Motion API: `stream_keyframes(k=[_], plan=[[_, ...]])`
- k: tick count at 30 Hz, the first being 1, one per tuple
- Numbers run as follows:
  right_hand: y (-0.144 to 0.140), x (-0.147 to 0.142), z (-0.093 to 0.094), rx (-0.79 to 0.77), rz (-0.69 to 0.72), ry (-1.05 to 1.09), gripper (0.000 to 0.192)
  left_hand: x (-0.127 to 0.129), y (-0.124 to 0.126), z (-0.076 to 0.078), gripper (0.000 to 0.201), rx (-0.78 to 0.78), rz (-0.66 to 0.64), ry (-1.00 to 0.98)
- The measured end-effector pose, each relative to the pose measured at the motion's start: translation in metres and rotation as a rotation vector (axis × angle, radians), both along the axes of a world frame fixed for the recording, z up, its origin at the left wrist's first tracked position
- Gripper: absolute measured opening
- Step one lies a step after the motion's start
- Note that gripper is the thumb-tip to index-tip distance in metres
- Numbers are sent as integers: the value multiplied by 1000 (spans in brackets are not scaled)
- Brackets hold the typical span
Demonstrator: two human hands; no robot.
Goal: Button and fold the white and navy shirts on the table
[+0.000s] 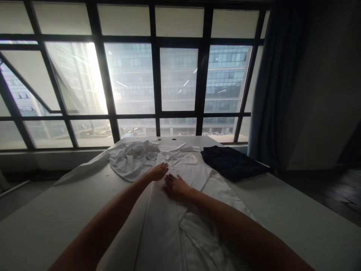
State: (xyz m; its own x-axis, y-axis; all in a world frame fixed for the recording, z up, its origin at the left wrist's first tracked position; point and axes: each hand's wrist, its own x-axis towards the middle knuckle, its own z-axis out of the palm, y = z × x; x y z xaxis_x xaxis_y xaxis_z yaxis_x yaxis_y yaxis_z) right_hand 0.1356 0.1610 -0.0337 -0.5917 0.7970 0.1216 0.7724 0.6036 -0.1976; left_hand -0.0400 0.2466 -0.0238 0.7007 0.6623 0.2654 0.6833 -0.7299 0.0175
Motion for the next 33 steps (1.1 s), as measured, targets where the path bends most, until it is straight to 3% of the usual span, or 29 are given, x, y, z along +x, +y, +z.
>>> stream_keyframes(k=[3,8,14,18,22,27,30,33], plan=[[-9,1,0,-42,20,33,67,9,47,-16,42,-73,132,119],[-11,5,3,-142,6,54,73,7,90,-32,50,-110,266,87],[-10,7,1,-164,1,107,75,7,134,-33,56,-185,472,38],[-10,9,0,-166,1,124,72,12,140,-28,57,-182,536,15],[-7,9,-3,-137,21,150,68,16,111,-17,57,-105,510,-1],[2,14,-7,17,-54,228,53,5,21,-4,57,-239,221,59],[7,37,2,139,-243,211,46,-5,-49,-3,64,-312,111,74],[8,79,15,158,-568,78,43,-7,-108,-6,67,-319,39,77]])
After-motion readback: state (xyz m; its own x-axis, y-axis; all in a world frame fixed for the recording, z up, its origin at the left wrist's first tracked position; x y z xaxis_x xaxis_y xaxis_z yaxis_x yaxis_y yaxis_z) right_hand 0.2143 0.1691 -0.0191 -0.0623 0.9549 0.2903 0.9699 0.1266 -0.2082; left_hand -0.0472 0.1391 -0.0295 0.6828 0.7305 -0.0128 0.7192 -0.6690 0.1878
